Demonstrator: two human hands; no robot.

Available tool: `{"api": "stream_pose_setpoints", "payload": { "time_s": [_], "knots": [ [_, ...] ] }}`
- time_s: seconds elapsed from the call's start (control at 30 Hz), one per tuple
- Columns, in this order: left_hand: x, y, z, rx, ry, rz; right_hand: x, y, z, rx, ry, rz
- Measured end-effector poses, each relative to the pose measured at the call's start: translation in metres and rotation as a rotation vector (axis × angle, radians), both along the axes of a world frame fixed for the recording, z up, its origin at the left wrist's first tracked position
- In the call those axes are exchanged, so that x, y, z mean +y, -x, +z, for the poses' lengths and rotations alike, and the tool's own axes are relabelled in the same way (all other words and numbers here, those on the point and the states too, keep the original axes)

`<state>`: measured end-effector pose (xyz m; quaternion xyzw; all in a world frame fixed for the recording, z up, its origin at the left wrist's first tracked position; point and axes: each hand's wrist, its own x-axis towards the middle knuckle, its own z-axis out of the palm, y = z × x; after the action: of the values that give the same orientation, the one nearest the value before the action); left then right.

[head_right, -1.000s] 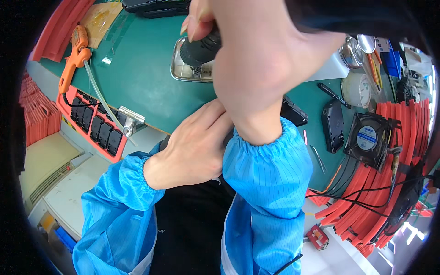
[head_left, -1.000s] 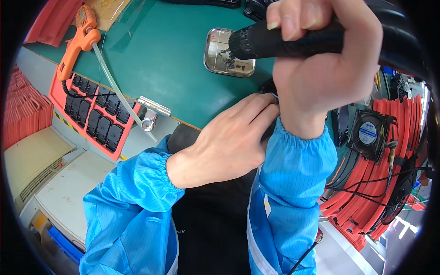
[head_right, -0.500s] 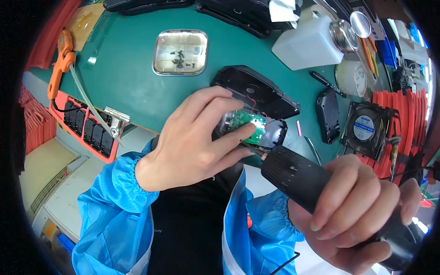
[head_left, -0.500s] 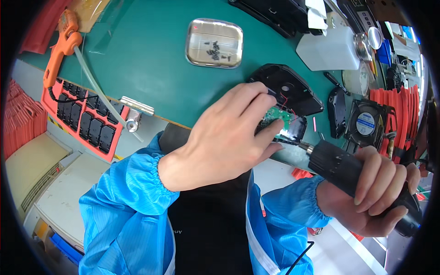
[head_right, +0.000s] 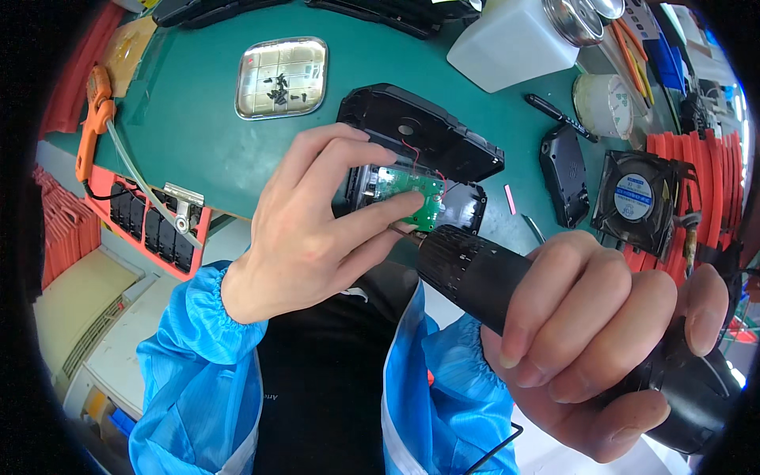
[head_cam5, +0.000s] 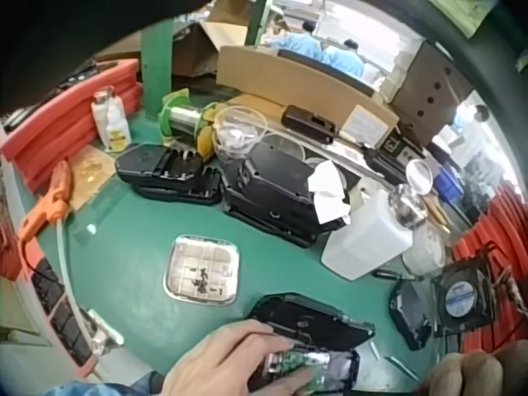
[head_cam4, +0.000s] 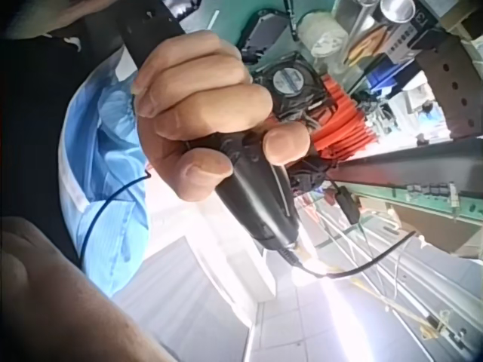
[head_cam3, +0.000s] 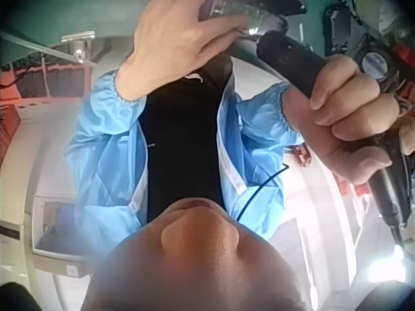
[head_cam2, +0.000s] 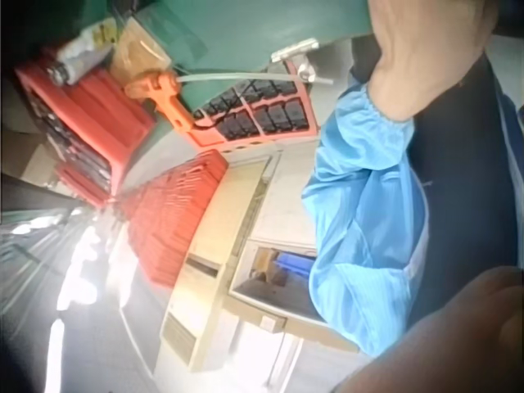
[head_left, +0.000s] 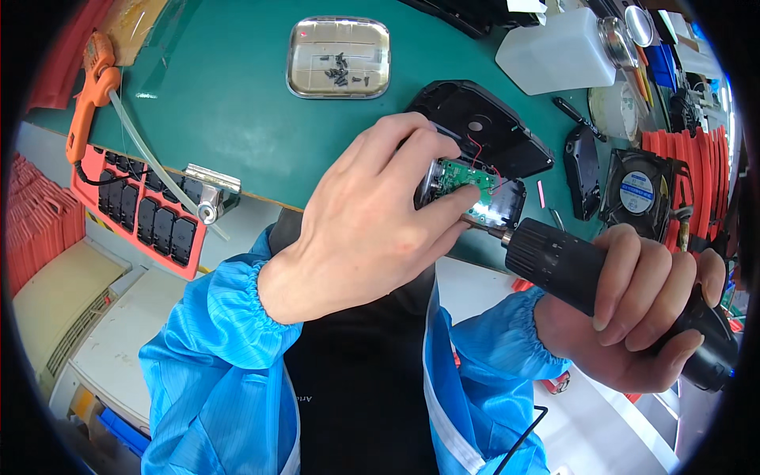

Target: Assembling the internal components of a handheld electronic device and securing them with screws using an electric screwdriver.

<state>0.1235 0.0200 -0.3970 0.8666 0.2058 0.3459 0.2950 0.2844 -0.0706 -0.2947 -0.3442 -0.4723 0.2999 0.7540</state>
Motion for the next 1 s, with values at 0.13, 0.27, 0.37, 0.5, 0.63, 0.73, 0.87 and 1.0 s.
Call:
{"api": "stream_pose_setpoints", "payload": {
  "time_s": [0.13, 0.27, 0.37, 0.5, 0.63, 0.73, 0.87, 1.0],
  "knots": [
    [0.0, 0.0, 0.002, 0.021, 0.002, -0.005, 0.001, 0.001, 0.001, 0.003, -0.012, -0.014],
    [0.001, 0.002, 0.002, 0.023, -0.002, -0.007, -0.003, -0.008, 0.001, -0.011, -0.018, 0.01],
    [0.001, 0.002, 0.002, 0.035, -0.005, -0.015, -0.001, -0.007, 0.0, -0.033, -0.005, 0.019],
    [0.002, 0.002, 0.004, 0.046, 0.002, -0.027, -0.007, -0.014, 0.004, -0.041, 0.012, 0.036],
    [0.003, 0.004, 0.005, 0.064, 0.022, -0.038, -0.007, -0.016, 0.006, -0.098, 0.039, 0.066],
    [0.001, 0.002, 0.004, 0.063, -0.005, -0.032, -0.007, -0.017, 0.011, -0.069, -0.014, 0.015],
    [0.0, 0.002, -0.002, 0.031, -0.063, -0.009, 0.013, -0.016, 0.007, -0.046, -0.032, 0.127],
    [0.0, 0.002, 0.001, 0.037, -0.059, -0.01, 0.03, -0.019, -0.004, -0.204, -0.006, 0.142]
  ]
}}
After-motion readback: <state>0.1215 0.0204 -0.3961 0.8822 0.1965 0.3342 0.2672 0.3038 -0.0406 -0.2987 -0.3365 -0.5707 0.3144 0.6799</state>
